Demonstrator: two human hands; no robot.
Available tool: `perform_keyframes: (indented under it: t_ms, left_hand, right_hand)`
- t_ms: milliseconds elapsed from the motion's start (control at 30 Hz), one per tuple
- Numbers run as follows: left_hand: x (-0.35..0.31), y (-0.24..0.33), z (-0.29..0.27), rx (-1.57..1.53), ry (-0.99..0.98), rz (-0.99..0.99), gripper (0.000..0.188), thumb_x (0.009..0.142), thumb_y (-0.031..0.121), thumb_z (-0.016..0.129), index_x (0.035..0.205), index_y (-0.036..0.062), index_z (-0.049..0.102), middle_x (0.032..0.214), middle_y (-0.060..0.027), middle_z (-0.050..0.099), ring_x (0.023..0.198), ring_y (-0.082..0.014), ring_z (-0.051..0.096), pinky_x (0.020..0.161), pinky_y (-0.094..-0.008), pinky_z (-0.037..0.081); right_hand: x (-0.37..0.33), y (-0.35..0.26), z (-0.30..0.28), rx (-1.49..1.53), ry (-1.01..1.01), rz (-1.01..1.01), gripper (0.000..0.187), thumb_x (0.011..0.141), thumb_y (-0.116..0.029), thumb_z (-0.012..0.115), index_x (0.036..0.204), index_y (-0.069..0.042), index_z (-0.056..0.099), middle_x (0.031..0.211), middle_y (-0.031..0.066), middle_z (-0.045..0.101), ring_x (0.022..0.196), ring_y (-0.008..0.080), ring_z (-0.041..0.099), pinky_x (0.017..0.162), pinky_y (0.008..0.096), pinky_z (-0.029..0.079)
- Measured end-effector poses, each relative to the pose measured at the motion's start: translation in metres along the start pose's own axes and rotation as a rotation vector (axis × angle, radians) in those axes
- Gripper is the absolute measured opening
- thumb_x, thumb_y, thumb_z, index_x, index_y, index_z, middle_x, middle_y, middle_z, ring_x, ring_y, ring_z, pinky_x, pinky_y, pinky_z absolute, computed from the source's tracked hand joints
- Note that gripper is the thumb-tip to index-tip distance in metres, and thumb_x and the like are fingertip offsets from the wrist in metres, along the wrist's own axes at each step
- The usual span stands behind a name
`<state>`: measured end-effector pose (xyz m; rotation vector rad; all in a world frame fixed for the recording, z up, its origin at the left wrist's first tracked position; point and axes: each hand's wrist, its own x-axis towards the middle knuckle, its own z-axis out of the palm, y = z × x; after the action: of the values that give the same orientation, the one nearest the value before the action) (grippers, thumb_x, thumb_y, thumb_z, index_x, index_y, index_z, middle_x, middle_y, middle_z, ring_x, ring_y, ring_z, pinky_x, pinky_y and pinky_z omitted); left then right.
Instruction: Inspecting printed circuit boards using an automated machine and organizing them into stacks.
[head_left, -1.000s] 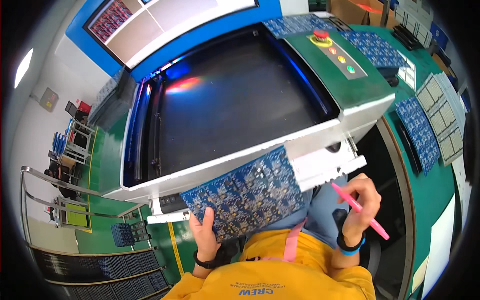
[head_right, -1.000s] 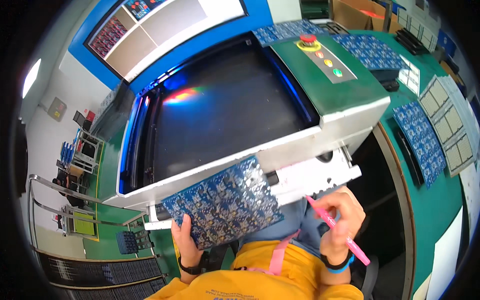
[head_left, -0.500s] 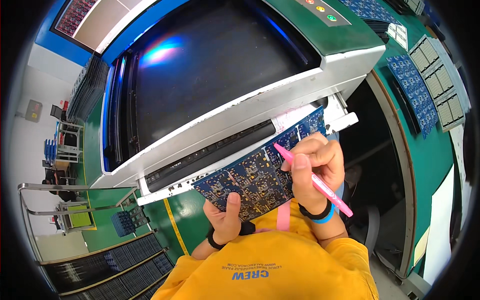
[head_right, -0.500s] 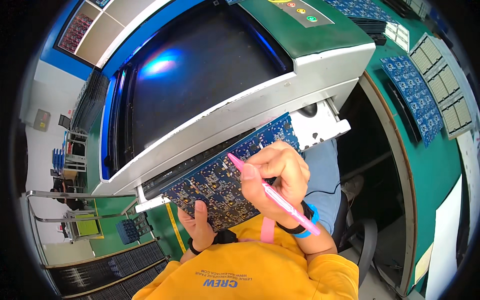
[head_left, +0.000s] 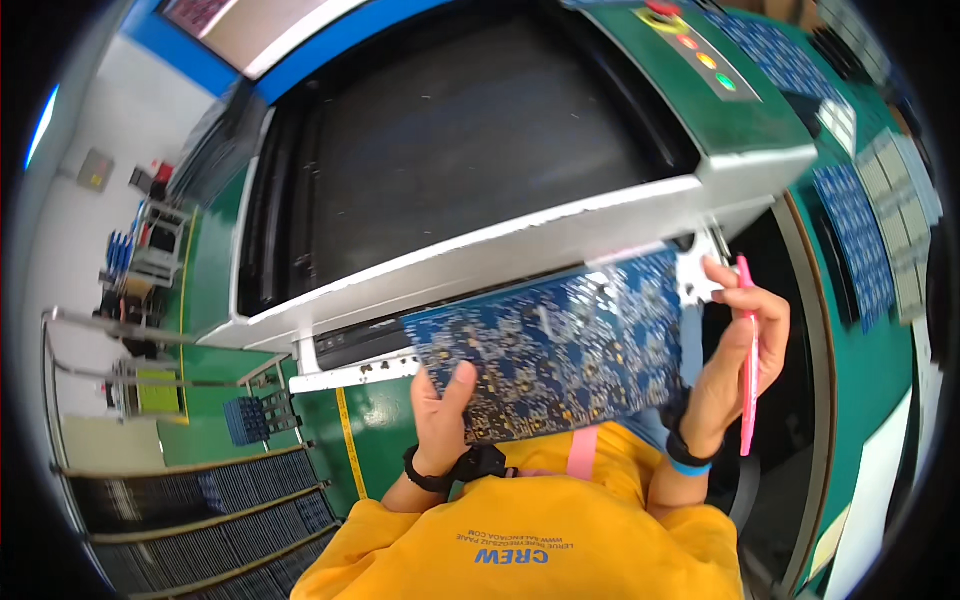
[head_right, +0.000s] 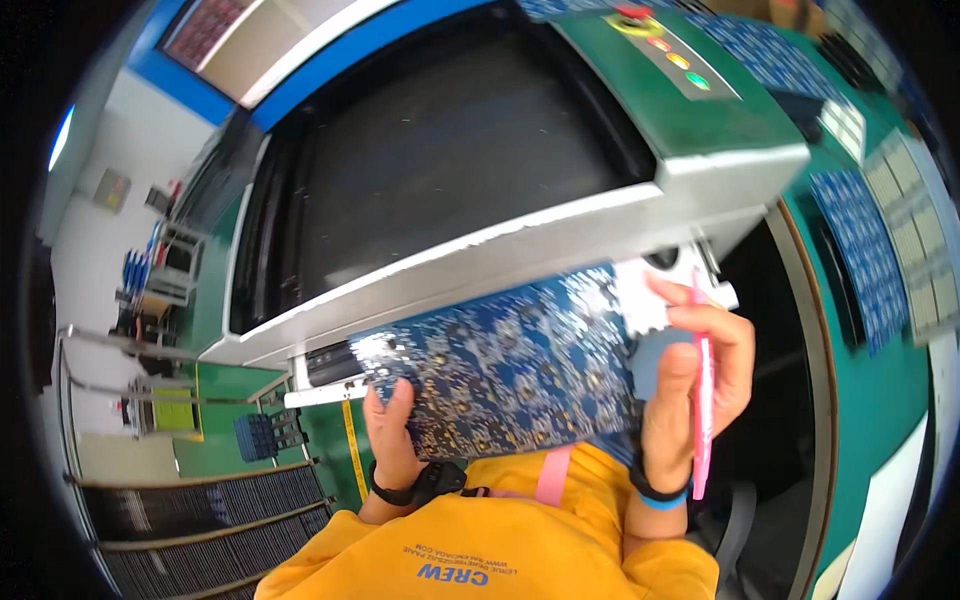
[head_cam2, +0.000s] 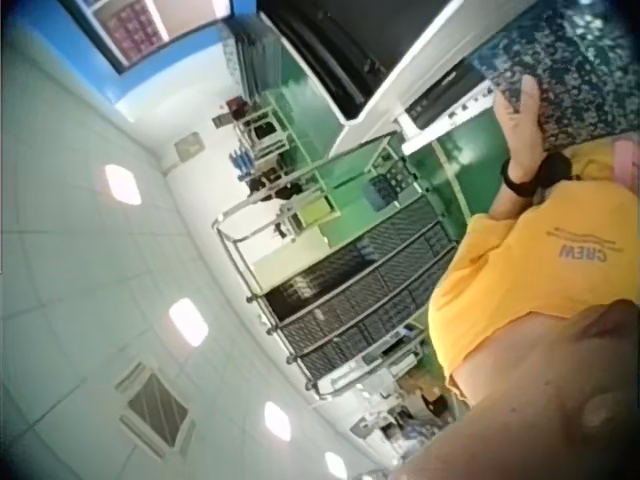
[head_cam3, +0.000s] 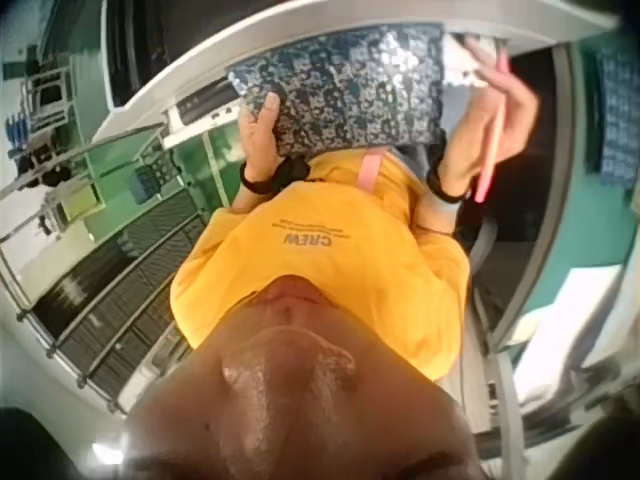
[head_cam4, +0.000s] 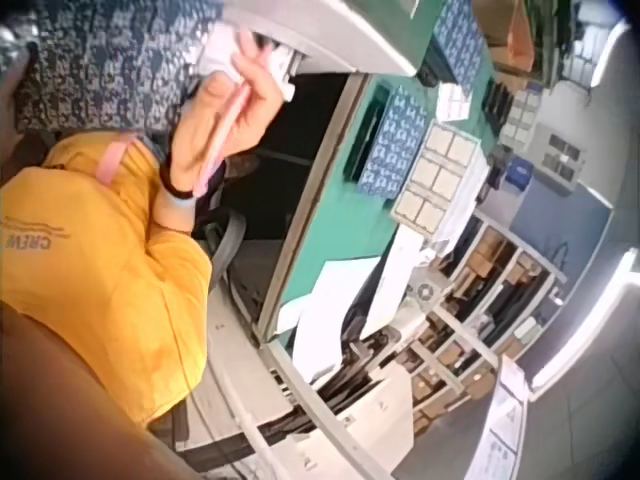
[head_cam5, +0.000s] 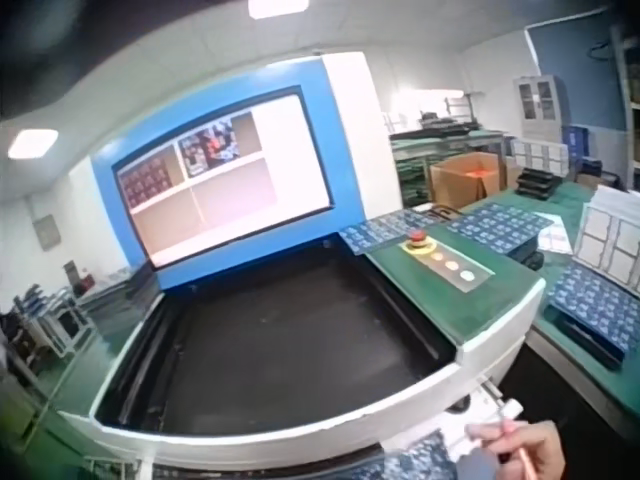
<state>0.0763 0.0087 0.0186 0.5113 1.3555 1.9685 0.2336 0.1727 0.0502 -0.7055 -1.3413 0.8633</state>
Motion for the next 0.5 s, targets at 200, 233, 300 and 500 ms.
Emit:
perform_keyframes:
  t_ms: [200, 233, 300, 500]
  left_hand:
    - [0.006, 0.009, -0.016, -0.306, -0.437, -0.087, 0.039, 0.092, 0.013, 0.05, 0.127, 0.0004, 0.04, 0.118, -0.0073, 0.054, 0.102, -0.0141, 0.054, 0.085, -0.0278, 0.045]
    - [0.006, 0.012, -0.013, -0.554, -0.607, -0.153, 0.06, 0.084, 0.021, 0.061, 0.133, 0.0012, 0.033, 0.128, -0.0093, 0.045, 0.114, -0.0173, 0.045, 0.096, -0.0311, 0.036]
    - [0.008, 0.016, -0.019, -0.794, -0.786, -0.198, 0.083, 0.075, 0.029, 0.072, 0.139, 0.0021, 0.025, 0.137, -0.0112, 0.037, 0.126, -0.0205, 0.036, 0.106, -0.0343, 0.027]
    - [0.002, 0.022, -0.02, -0.107, -0.428, -0.132, 0.026, 0.09, 0.001, 0.05, 0.116, -0.0039, 0.049, 0.108, -0.0105, 0.059, 0.09, -0.0194, 0.06, 0.076, -0.0327, 0.052]
  right_hand:
    - [-0.013, -0.003, -0.01, 0.21, -0.198, 0.408, 0.023, 0.075, -0.007, 0.058, 0.078, -0.012, 0.035, 0.076, -0.003, 0.032, 0.071, 0.0061, 0.034, 0.069, 0.0201, 0.03]
    - [-0.015, -0.014, 0.003, 0.349, -0.065, 0.462, 0.018, 0.079, -0.01, 0.054, 0.078, -0.012, 0.036, 0.078, -0.0027, 0.035, 0.072, 0.0061, 0.035, 0.07, 0.0202, 0.03]
    - [-0.015, -0.024, 0.017, 0.366, 0.032, 0.509, 0.014, 0.086, -0.012, 0.049, 0.079, -0.012, 0.036, 0.079, -0.0031, 0.036, 0.075, 0.0064, 0.037, 0.073, 0.0206, 0.03]
    - [-0.037, -0.009, 0.035, 0.325, -0.06, 0.387, 0.028, 0.081, -0.017, 0.061, 0.086, -0.01, 0.034, 0.087, 0.0069, 0.05, 0.081, 0.0128, 0.048, 0.078, 0.0265, 0.037]
